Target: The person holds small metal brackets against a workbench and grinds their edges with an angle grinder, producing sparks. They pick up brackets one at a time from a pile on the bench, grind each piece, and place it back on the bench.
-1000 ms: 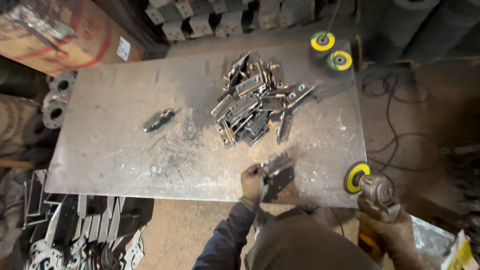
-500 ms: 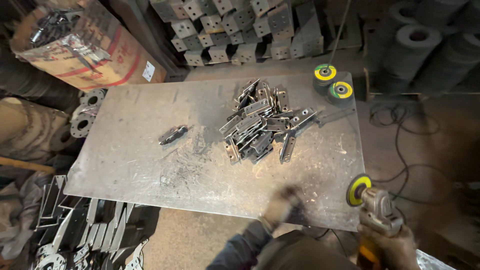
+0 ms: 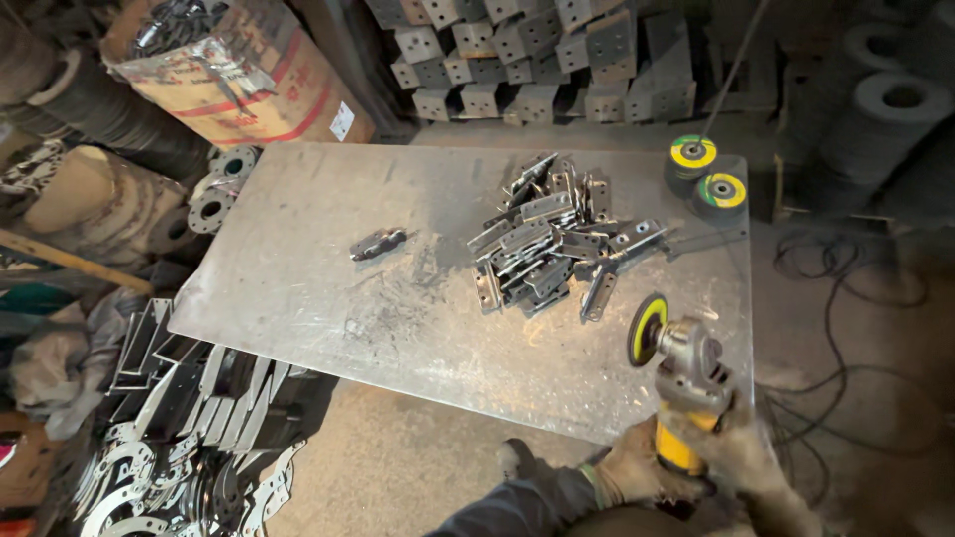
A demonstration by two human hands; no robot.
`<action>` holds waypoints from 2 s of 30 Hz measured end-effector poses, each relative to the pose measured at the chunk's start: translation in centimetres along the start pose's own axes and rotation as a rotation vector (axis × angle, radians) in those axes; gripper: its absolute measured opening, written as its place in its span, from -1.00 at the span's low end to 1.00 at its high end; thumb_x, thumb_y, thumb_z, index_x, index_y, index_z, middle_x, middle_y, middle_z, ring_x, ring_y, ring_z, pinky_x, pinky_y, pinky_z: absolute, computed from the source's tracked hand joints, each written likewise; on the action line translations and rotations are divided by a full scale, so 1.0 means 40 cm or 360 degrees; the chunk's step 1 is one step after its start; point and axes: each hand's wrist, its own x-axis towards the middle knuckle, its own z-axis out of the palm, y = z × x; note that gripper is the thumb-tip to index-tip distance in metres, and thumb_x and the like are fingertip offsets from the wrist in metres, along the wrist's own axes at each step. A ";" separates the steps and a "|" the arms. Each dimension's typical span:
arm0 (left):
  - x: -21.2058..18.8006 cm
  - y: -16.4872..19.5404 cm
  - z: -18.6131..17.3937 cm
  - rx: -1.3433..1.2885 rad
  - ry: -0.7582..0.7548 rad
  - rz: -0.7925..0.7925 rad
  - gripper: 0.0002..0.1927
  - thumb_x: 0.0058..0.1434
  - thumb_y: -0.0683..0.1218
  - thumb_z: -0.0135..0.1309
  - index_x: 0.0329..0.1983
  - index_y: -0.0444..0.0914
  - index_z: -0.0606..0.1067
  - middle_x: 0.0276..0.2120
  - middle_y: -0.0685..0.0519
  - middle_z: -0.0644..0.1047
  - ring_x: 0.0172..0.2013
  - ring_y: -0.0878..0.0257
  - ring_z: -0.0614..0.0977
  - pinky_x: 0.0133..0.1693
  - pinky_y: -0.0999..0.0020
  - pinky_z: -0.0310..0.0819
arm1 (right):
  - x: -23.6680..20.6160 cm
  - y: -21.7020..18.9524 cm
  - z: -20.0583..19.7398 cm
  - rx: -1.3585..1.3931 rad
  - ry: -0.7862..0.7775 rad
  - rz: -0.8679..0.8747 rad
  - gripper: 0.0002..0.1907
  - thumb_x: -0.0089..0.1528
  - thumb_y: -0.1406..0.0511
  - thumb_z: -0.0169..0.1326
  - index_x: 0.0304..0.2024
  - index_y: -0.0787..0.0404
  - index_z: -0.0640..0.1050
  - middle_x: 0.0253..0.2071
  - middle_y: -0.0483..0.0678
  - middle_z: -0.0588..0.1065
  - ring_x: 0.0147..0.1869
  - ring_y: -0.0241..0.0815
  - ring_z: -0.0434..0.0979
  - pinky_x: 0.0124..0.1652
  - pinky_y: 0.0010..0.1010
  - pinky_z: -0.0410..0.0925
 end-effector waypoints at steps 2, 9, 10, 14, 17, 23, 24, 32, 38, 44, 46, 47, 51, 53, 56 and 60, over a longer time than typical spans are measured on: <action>-0.007 0.013 -0.015 -0.0408 -0.0093 -0.0071 -0.09 0.00 -0.02 0.47 0.41 -0.17 0.32 0.16 0.13 0.55 0.13 0.32 0.59 0.24 0.30 0.51 | -0.020 0.022 0.027 0.0064 -0.0039 -0.0043 -0.45 -0.01 0.34 0.37 0.03 0.28 0.54 -0.16 -0.04 0.63 -0.14 -0.25 0.63 -0.15 -0.31 0.54; -0.004 0.066 -0.077 0.0256 -0.0128 0.0229 -0.20 -0.03 0.05 0.45 0.25 -0.24 0.40 0.05 0.01 0.58 0.01 0.26 0.61 0.18 0.29 0.54 | -0.025 -0.032 0.090 0.0448 0.0260 0.0010 -0.36 0.04 0.45 0.27 0.18 0.27 0.43 -0.04 -0.02 0.59 -0.02 -0.17 0.61 -0.08 -0.32 0.49; 0.002 0.071 -0.089 0.0361 -0.0184 0.0189 -0.30 0.00 0.07 0.45 0.15 -0.26 0.45 -0.02 -0.01 0.62 -0.04 0.22 0.65 0.12 0.28 0.59 | -0.022 -0.057 0.094 0.0498 0.0281 -0.0011 -0.32 0.04 0.47 0.25 0.23 0.26 0.40 -0.02 -0.02 0.59 0.01 -0.15 0.61 -0.06 -0.32 0.48; 0.012 0.092 -0.128 0.0845 -0.0290 0.0264 -0.34 -0.01 0.12 0.41 0.13 -0.20 0.51 -0.05 0.03 0.63 -0.06 0.18 0.67 0.14 0.23 0.59 | 0.022 -0.156 0.118 0.1051 0.0127 -0.0252 -0.05 0.01 0.53 0.21 0.44 0.14 0.19 0.12 -0.04 0.52 0.09 -0.04 0.62 -0.06 -0.23 0.52; 0.028 0.119 -0.147 0.1192 -0.0292 0.0457 -0.33 -0.05 0.10 0.43 0.11 -0.20 0.51 -0.05 0.01 0.62 -0.07 0.14 0.65 0.11 0.22 0.57 | 0.039 -0.210 0.139 0.0827 0.0238 -0.0074 -0.09 -0.02 0.57 0.15 0.39 0.24 0.22 0.10 0.02 0.51 0.10 -0.03 0.60 -0.04 -0.21 0.49; 0.013 0.213 -0.184 0.0668 -0.0383 0.0138 -0.26 -0.02 0.21 0.37 0.15 -0.21 0.45 -0.07 -0.03 0.60 -0.01 0.09 0.64 0.07 0.22 0.54 | 0.067 -0.255 0.181 0.0817 0.0212 -0.0113 -0.12 -0.01 0.56 0.21 0.38 0.28 0.26 -0.01 0.05 0.52 -0.03 0.00 0.64 -0.10 -0.17 0.54; 0.010 0.238 -0.194 0.0734 -0.0478 -0.0001 -0.31 0.00 0.23 0.34 0.08 -0.24 0.50 -0.13 -0.07 0.64 -0.08 0.09 0.67 0.03 0.21 0.57 | 0.070 -0.253 0.187 0.0931 0.0176 -0.0199 -0.08 -0.01 0.55 0.23 0.40 0.23 0.24 0.00 0.02 0.52 -0.05 -0.01 0.64 -0.12 -0.17 0.55; -0.005 0.276 -0.305 0.0304 -0.0753 -0.0032 -0.24 0.12 0.01 0.33 0.35 -0.33 0.34 0.12 -0.16 0.56 0.03 0.12 0.62 0.00 0.25 0.56 | 0.046 -0.189 0.203 0.0650 0.0498 -0.0058 -0.22 -0.01 0.50 0.20 0.30 0.30 0.38 -0.03 0.06 0.55 -0.06 -0.08 0.62 -0.08 -0.27 0.50; 0.060 0.230 -0.484 -0.0232 0.0322 -0.0370 -0.65 0.47 0.08 0.00 -0.18 -0.31 0.54 -0.37 0.02 0.60 -0.40 0.27 0.62 -0.36 0.37 0.53 | -0.075 -0.163 0.213 0.0511 0.0745 0.0295 -0.44 0.05 0.55 0.14 0.14 0.39 0.50 -0.06 0.14 0.54 -0.06 0.00 0.62 -0.14 -0.14 0.50; 0.278 0.321 -0.685 -0.0750 0.1090 -0.0883 -0.36 0.31 0.37 0.00 -0.35 -0.32 0.52 -0.52 -0.06 0.58 -0.58 0.13 0.59 -0.51 0.23 0.49 | -0.114 -0.155 0.170 0.0394 0.0595 0.0504 -0.03 -0.08 0.63 0.09 0.42 0.17 0.30 -0.15 -0.03 0.51 -0.06 -0.07 0.55 -0.09 -0.20 0.44; 0.321 0.323 -0.719 -0.0944 0.0888 -0.0978 -0.35 0.34 0.39 -0.10 -0.33 -0.30 0.49 -0.52 -0.07 0.55 -0.59 0.10 0.55 -0.54 0.21 0.41 | -0.125 -0.156 0.154 0.0356 0.0441 0.0743 -0.04 0.00 0.62 0.11 0.45 0.10 0.23 -0.24 -0.01 0.49 -0.08 -0.02 0.57 -0.07 -0.14 0.46; 0.329 0.313 -0.722 -0.0997 0.0892 -0.0937 -0.36 0.38 0.37 -0.11 -0.32 -0.31 0.49 -0.50 -0.08 0.56 -0.58 0.10 0.55 -0.54 0.21 0.42 | -0.132 -0.155 0.159 0.0872 0.0340 0.0527 -0.10 0.10 0.66 0.11 0.47 0.19 0.22 -0.23 -0.02 0.48 -0.07 -0.04 0.55 -0.03 -0.14 0.45; 0.308 0.277 -0.719 -0.1013 0.0922 -0.0819 -0.40 0.45 0.27 -0.24 -0.26 -0.33 0.50 -0.43 -0.11 0.60 -0.52 0.08 0.60 -0.48 0.20 0.52 | -0.158 -0.166 0.207 0.1076 0.0493 0.0300 -0.07 0.08 0.67 0.11 0.51 0.28 0.24 -0.23 -0.07 0.44 -0.11 -0.10 0.54 -0.08 -0.19 0.44; 0.288 0.277 -0.712 -0.1023 0.0944 -0.0765 -0.44 0.47 0.22 -0.27 -0.24 -0.31 0.52 -0.40 -0.12 0.62 -0.51 0.08 0.61 -0.45 0.21 0.53 | -0.165 -0.187 0.227 0.0658 0.0755 0.0427 -0.01 -0.04 0.62 0.10 0.49 0.22 0.26 -0.20 -0.08 0.45 -0.14 -0.14 0.53 -0.16 -0.22 0.44; 0.237 0.294 -0.703 -0.0926 0.1038 -0.0663 -0.52 0.47 0.14 -0.19 -0.27 -0.31 0.53 -0.41 -0.15 0.63 -0.54 0.07 0.59 -0.48 0.20 0.47 | -0.165 -0.224 0.247 0.0648 0.0873 0.0407 -0.03 -0.03 0.60 0.09 0.48 0.22 0.28 -0.13 -0.07 0.48 -0.15 -0.17 0.52 -0.17 -0.24 0.45; 0.116 0.312 -0.709 0.1276 0.1110 0.0274 -0.71 0.39 -0.03 -0.05 -0.12 -0.34 0.57 -0.42 -0.11 0.58 -0.45 0.06 0.60 -0.48 0.19 0.45 | -0.145 -0.254 0.260 0.0592 0.0915 0.0425 -0.04 -0.03 0.58 0.12 0.48 0.24 0.32 -0.10 0.01 0.49 -0.11 -0.12 0.55 -0.16 -0.24 0.48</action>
